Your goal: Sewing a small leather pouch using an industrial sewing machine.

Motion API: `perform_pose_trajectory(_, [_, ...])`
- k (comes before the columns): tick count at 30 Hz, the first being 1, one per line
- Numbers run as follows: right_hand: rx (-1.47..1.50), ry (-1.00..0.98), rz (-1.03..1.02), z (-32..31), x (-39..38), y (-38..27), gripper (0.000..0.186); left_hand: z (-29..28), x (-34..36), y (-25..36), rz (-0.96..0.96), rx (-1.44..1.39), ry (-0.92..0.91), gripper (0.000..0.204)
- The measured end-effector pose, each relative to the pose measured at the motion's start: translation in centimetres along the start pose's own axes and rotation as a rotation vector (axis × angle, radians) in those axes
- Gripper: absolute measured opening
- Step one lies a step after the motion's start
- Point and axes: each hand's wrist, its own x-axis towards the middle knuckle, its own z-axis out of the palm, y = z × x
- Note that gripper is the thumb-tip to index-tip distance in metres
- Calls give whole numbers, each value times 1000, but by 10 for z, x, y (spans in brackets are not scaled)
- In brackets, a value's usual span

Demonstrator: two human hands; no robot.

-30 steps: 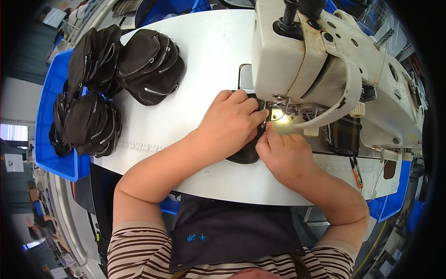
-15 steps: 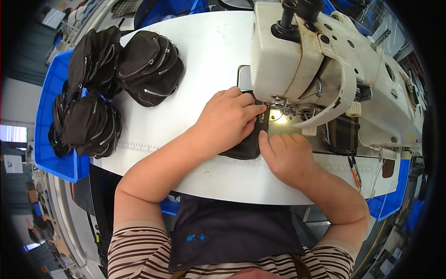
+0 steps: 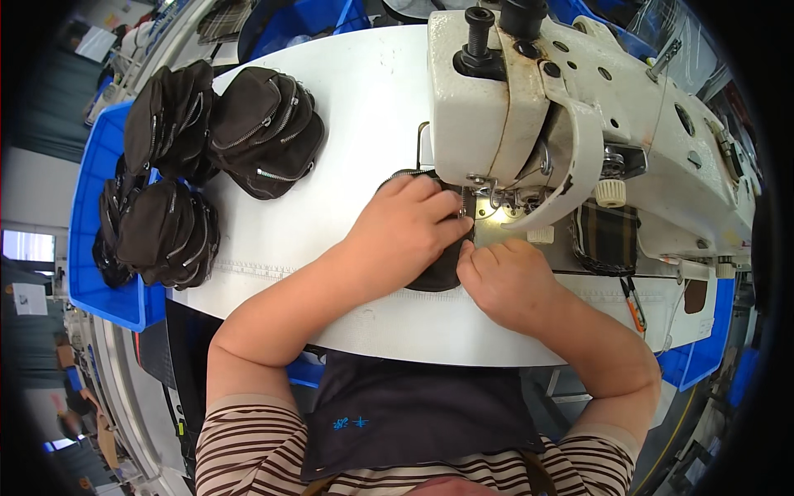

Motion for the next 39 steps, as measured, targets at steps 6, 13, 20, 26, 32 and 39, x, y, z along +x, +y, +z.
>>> perform_pose_trajectory(6, [-4, -24, 29, 1, -3, 0, 19, -8, -5, 16, -164, -7, -150, 45])
perform_pose_trajectory(13, [-39, -176, 193, -5, -2, -1, 30, -1, -4, 6, -105, 46, -74, 38])
perform_pose_trajectory(20, [26, -15, 314, -6, -1, 0, 33, 0, -7, 8, -91, 92, -93, 40])
perform_pose_trajectory(26, [1, -5, 330, -4, -1, 1, 30, -3, -4, 9, -119, 77, -118, 40])
perform_pose_trajectory(32, [-24, -19, 369, -5, 6, 4, 22, -3, -2, 3, -161, 91, -180, 44])
perform_pose_trajectory(39, [12, -28, 369, 3, 0, 8, 14, 0, 3, -6, -184, 88, -155, 45])
